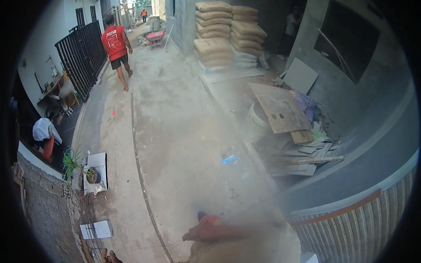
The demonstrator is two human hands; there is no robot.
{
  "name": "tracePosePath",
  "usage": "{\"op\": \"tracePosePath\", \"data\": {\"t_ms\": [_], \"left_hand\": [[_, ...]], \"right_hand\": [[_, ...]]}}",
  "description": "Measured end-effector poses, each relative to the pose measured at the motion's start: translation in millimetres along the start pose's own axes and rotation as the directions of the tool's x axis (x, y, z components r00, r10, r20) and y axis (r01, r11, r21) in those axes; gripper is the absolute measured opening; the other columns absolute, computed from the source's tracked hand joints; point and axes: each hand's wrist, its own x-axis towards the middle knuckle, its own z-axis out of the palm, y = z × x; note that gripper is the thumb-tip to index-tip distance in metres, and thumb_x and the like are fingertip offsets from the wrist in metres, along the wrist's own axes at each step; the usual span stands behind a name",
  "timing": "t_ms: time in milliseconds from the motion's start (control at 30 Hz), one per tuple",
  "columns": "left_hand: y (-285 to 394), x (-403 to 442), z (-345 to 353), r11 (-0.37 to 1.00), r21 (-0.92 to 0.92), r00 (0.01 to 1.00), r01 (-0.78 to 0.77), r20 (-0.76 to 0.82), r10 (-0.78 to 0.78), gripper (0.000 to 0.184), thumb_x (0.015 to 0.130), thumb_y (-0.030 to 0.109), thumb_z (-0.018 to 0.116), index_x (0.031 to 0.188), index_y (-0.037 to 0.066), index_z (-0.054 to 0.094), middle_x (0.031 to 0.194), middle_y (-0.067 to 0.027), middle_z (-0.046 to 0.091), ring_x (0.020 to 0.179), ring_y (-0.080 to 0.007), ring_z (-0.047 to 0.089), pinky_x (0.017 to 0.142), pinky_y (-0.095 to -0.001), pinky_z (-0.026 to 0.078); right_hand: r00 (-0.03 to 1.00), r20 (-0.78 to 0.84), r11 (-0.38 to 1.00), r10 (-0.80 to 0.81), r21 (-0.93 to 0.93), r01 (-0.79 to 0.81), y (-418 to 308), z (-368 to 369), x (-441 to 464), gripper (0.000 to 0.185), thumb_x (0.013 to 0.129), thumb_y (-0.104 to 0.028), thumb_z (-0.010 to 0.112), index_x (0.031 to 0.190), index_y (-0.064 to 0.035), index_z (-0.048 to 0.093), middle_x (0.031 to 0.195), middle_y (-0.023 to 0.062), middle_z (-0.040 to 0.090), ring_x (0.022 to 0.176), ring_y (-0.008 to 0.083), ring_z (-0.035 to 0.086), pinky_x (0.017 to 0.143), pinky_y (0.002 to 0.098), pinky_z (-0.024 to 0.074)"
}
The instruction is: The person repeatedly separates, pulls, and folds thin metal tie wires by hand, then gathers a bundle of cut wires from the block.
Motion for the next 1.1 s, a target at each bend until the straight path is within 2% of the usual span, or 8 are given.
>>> {"op": "tracePosePath", "data": {"t_ms": [200,333,467,567,733,867,967,1100], "left_hand": [[3,51,67,0.987,0.035,0.986,0.156,0.049,-0.158,0.024,0.082,0.006,0.067,0.105,0.008,0.064,0.056,0.0021,0.044,0.047,-0.0063,0.04,0.039,-0.0205,0.03],[14,76,118,0.958,-0.171,0.973,0.23,0.044,-0.226,0.022,0.084,0.007,0.064,0.106,0.007,0.063,0.058,0.0014,0.045,0.045,-0.0065,0.038,0.038,-0.0204,0.029],[21,93,164,0.972,-0.187,0.99,0.139,0.062,-0.13,0.028,0.087,0.005,0.058,0.114,0.004,0.058,0.059,0.0001,0.046,0.041,-0.0054,0.034,0.036,-0.0176,0.027],[25,115,178,0.757,-0.557,0.937,0.34,0.271,-0.221,0.036,0.086,0.005,0.058,0.121,0.004,0.053,0.06,-0.0001,0.046,0.042,-0.0049,0.034,0.036,-0.0178,0.028],[36,134,231,0.482,-0.81,0.869,0.335,0.463,0.174,0.055,0.098,0.015,0.042,0.146,0.01,0.016,0.099,-0.0075,0.057,0.067,-0.0103,0.047,0.039,-0.0195,0.046],[60,159,264,0.534,-0.775,0.906,0.339,0.422,0.037,0.043,0.098,0.014,0.045,0.139,0.008,0.034,0.062,0.0047,0.032,0.041,-0.0001,0.021,0.027,-0.0165,0.017],[48,201,283,0.539,-0.735,0.87,0.411,0.494,0.01,0.037,0.094,0.008,0.05,0.131,0.006,0.043,0.055,0.0069,0.022,0.039,-0.0005,0.016,0.028,-0.018,0.015],[64,225,310,0.564,-0.745,0.93,0.357,0.343,-0.135,0.041,0.088,0.0,0.052,0.128,0.008,0.045,0.058,0.0039,0.037,0.038,-0.0018,0.018,0.029,-0.0187,0.016]], "right_hand": [[0.986,-0.059,0.983,-0.157,-0.101,0.15,44,-74,33,0.039,0.092,-0.02,0.054,0.131,-0.0171,0.051,0.074,0.0098,0.055,0.065,0.0263,0.055,0.054,0.0373,0.0452],[0.945,-0.181,0.962,-0.271,-0.008,0.274,74,-94,43,0.046,0.088,-0.015,0.057,0.133,-0.0178,0.049,0.073,0.0091,0.054,0.065,0.0266,0.055,0.055,0.0375,0.0457],[0.957,-0.221,0.982,-0.186,-0.018,0.187,85,-110,48,0.047,0.087,-0.013,0.057,0.133,-0.0204,0.049,0.074,0.0089,0.055,0.066,0.0268,0.056,0.056,0.0369,0.0469],[0.958,-0.28,0.996,-0.06,-0.078,0.04,84,-120,57,0.046,0.088,-0.012,0.057,0.132,-0.0203,0.049,0.075,0.0094,0.056,0.066,0.0267,0.057,0.058,0.0363,0.0479],[0.915,-0.369,0.956,0.165,0.289,-0.056,65,-128,80,0.035,0.092,-0.015,0.054,0.127,-0.0138,0.054,0.09,0.011,0.064,0.075,0.0259,0.062,0.064,0.0337,0.0511],[0.886,-0.434,0.96,0.164,0.278,-0.041,60,-113,94,0.029,0.094,-0.016,0.052,0.122,-0.0109,0.058,0.1,0.012,0.067,0.082,0.0278,0.064,0.071,0.0348,0.0519],[0.888,-0.408,0.955,0.211,0.282,-0.098,32,-106,108,0.028,0.094,-0.016,0.052,0.121,-0.0119,0.059,0.1,0.0128,0.067,0.083,0.0296,0.065,0.073,0.0365,0.0519],[0.874,-0.403,0.917,0.271,0.384,-0.107,-24,-131,138,0.029,0.094,-0.02,0.053,0.121,-0.0141,0.059,0.102,0.0133,0.066,0.084,0.0299,0.065,0.074,0.0355,0.0521]]}}
